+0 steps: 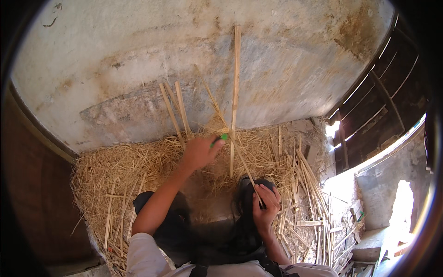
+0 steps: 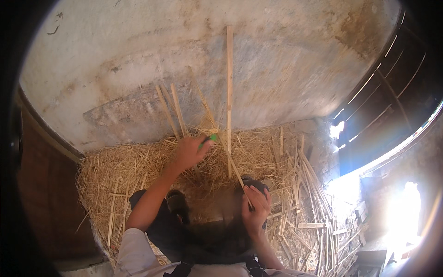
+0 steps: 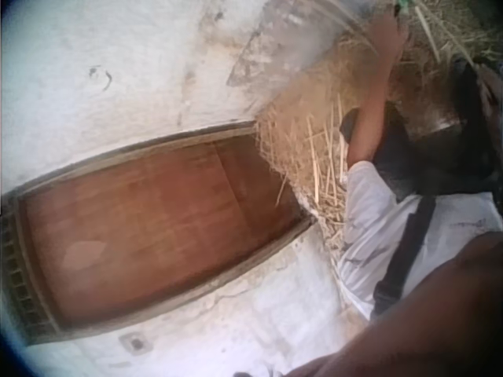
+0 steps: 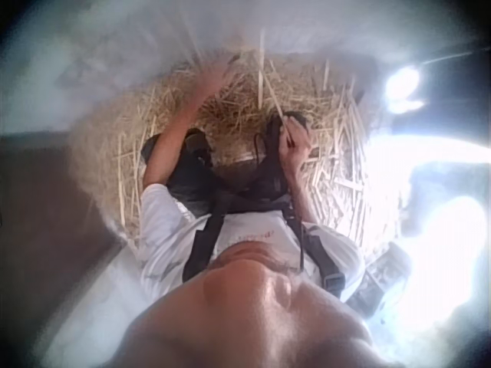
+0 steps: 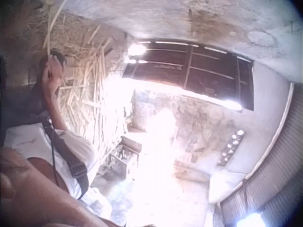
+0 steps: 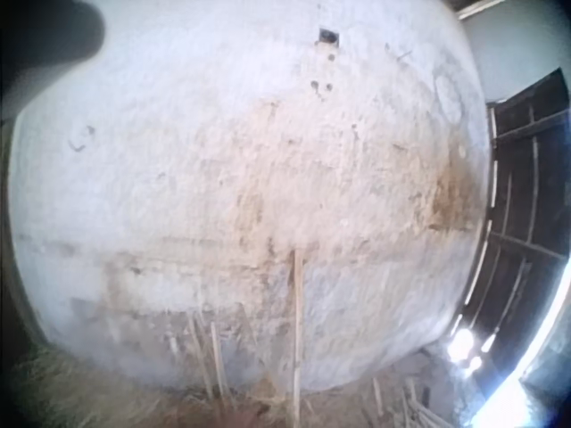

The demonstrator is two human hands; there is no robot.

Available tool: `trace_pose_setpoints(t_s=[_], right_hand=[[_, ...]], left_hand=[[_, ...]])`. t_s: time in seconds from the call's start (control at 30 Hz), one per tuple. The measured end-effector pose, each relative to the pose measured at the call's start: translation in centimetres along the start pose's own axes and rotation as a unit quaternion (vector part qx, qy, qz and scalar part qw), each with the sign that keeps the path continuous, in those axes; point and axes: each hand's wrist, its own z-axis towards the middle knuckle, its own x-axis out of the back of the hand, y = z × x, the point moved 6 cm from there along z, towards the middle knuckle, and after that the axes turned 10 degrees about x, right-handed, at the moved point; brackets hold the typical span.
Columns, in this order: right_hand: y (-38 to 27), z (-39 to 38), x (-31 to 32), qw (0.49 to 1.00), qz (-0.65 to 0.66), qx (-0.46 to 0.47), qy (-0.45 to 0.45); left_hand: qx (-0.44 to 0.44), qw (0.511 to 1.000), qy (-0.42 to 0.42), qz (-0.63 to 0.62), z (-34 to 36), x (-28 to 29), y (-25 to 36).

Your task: The person uses a green-handled knife to split and trim thin bamboo strips one at a time. They sit on a ground surface covered in straw while holding and manipulating the wooden pieces by hand.

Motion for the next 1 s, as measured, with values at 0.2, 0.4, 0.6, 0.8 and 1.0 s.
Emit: trace_pose_setpoints(t_s=[0.2,0.4,0.6,0.8,1.0], right_hand=[[-0.1,0.2,0.1,1.0,-0.001,0.001,-0.004],[-0.4,0.2,0.1,1.0,0.002,-0.002,-0.004],[0.1,0.0,0.0,1.0,-0.001,0.001,-0.004],[-0.3,0.1,0.0,1.0,-0.003,0.009,-0.001],[-0.1,0.0,0.1,1.0,0.005,0.001,-0.002]], left_hand=[[0.002,0.997,-0.067,-0.035,-1.4,-0.9,1.5],[-0.037,0.999,0.034,0.016,-1.2,-0.6,1.3],[0.0,1.0,-0.011,-0.018,-0.5,0.6,1.5],[-0.034,0.997,0.058,0.044,-2.2,-0.8,1.8],[-0.017,1.0,0.017,-0.001,-0.9,0.2,1.4]])
